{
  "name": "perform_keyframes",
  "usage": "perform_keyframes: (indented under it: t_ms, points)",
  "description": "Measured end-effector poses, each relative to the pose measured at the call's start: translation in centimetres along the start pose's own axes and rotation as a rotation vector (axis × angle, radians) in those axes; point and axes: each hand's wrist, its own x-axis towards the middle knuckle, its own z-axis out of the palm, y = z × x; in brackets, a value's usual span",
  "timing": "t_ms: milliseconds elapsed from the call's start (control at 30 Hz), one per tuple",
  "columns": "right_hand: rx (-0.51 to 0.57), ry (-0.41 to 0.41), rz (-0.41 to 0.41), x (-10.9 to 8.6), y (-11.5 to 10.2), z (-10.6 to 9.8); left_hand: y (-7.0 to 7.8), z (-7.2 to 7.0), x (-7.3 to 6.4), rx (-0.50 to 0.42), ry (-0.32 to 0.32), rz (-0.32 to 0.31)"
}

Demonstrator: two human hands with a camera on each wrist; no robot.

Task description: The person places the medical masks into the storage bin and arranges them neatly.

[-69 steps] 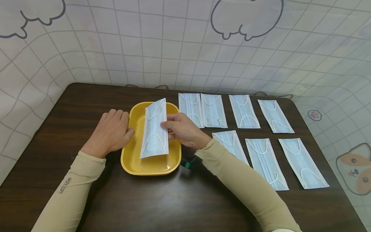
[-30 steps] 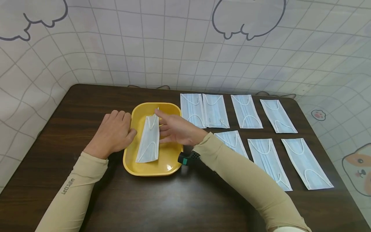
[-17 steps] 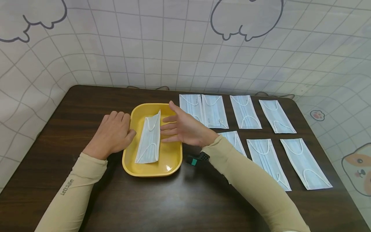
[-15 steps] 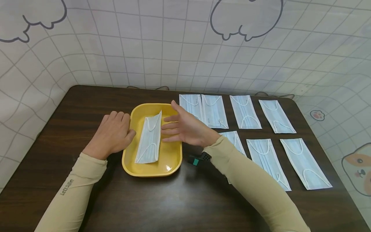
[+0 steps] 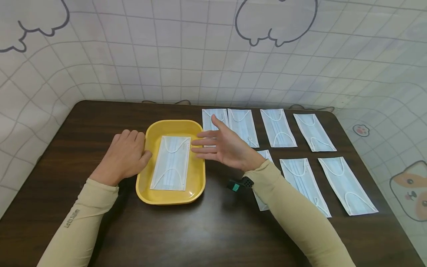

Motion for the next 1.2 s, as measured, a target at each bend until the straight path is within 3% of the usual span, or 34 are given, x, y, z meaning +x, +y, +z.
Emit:
perform_keyframes:
  t_ms: [233,467,733,1200]
  points:
    - [-0.103,0.05,-0.083,-1.0,0.2,-1.4,-0.1,0.1,-0.1,-0.004,-0.009,-0.015]
    - [-0.206,0.108,-0.116,-2.0,0.3,-3.5,-0.1,0.2,0.0,-0.007,0.003,-0.008]
    - [-0.248,0.191,-0.158,-3.5,0.2,-5.5,0.1,0.2,0.0,-0.007,-0.014,-0.016]
    - [-0.508,0.315,-0.197,-6.4,0.6,-10.0,0.1,0.4,0.2,-0.007,-0.017,-0.022]
